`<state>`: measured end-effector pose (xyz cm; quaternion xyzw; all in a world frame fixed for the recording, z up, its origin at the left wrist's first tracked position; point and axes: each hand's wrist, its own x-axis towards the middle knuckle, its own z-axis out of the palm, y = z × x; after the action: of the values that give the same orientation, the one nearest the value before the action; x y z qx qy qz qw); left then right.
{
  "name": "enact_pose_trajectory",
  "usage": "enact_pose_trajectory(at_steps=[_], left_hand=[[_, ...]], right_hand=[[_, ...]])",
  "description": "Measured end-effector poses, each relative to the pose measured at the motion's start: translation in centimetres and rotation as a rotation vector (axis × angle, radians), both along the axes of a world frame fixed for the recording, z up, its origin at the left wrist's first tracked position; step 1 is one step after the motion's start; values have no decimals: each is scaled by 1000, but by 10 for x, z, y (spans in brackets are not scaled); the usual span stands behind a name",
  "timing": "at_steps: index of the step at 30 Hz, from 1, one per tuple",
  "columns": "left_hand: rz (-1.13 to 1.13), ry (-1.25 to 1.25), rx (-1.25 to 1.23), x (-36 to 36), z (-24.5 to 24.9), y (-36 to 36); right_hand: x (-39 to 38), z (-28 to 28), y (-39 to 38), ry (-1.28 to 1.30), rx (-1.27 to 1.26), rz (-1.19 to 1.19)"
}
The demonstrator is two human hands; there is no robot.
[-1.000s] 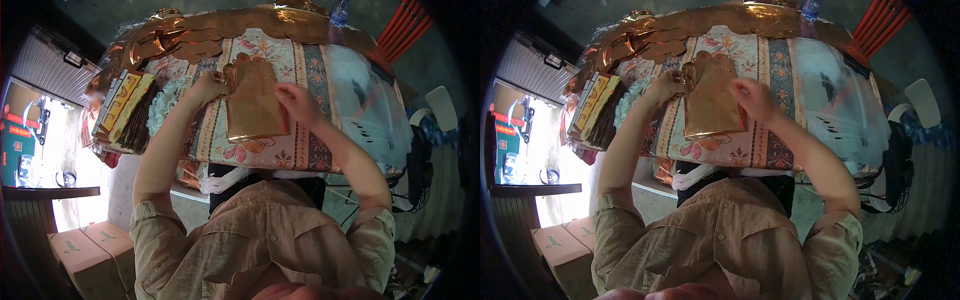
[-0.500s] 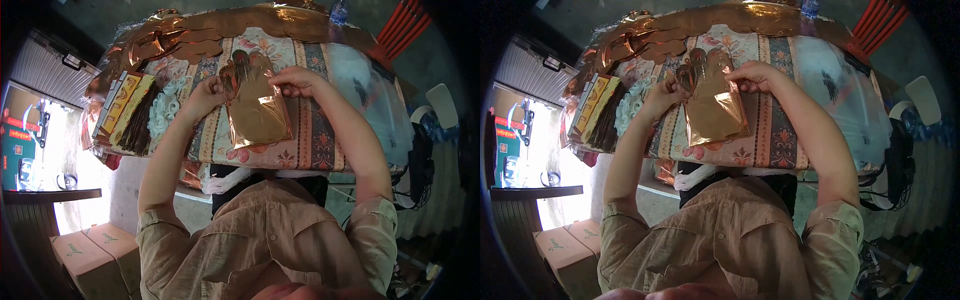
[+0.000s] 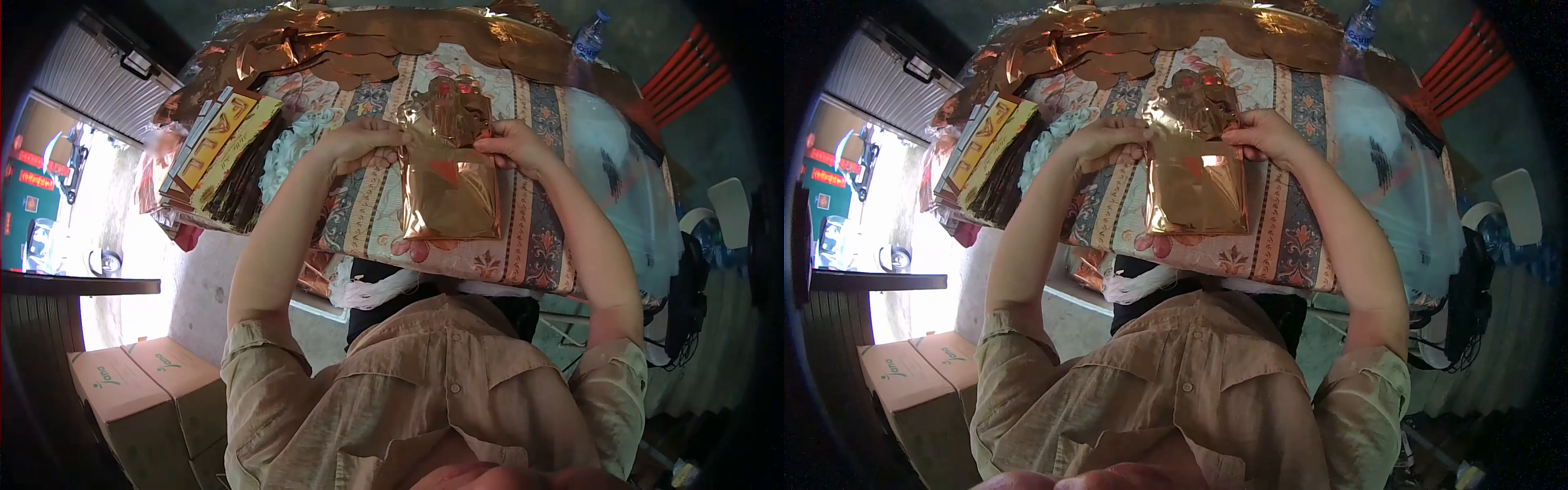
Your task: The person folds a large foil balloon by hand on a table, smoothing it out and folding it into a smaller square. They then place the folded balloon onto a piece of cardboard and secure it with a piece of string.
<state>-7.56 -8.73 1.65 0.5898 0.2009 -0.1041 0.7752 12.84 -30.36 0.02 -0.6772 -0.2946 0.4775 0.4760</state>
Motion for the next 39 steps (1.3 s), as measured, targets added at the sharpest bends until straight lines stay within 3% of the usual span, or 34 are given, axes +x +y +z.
enact_pose_trajectory(at_steps=[9,11,13,18,24,27,29,30,31,33,37,39], left_hand=[[18,16,510,5,-8,-13],[3,-52,477,5,-10,-16],[14,-5,623,4,-4,-22],[-2,-14,610,3,-4,-22],[0,-79,662,-1,-8,-27],[23,-83,733,-6,-7,-33],[16,-26,797,-11,-10,-37],[36,-201,919,-14,-15,-39],[55,-379,1037,-15,-19,-42],[6,-472,1135,-18,-18,-44],[-54,-622,1391,-24,-13,-50],[12,-655,1348,-25,-13,-54]], right_hand=[[-4,5,-4,-120,-14,29],[-3,7,-2,-132,-64,65],[2,7,-1,-87,-77,79],[7,11,3,77,-94,74],[3,11,3,-129,-137,150],[-2,-6,0,-253,-12,195],[-18,-19,-5,-425,610,111],[-6,-17,-11,-946,539,284],[-7,-21,-17,-943,535,283],[-25,-6,-29,-1291,467,292],[-28,-6,-30,-1489,528,371],[-27,-7,-29,-1476,504,378]])
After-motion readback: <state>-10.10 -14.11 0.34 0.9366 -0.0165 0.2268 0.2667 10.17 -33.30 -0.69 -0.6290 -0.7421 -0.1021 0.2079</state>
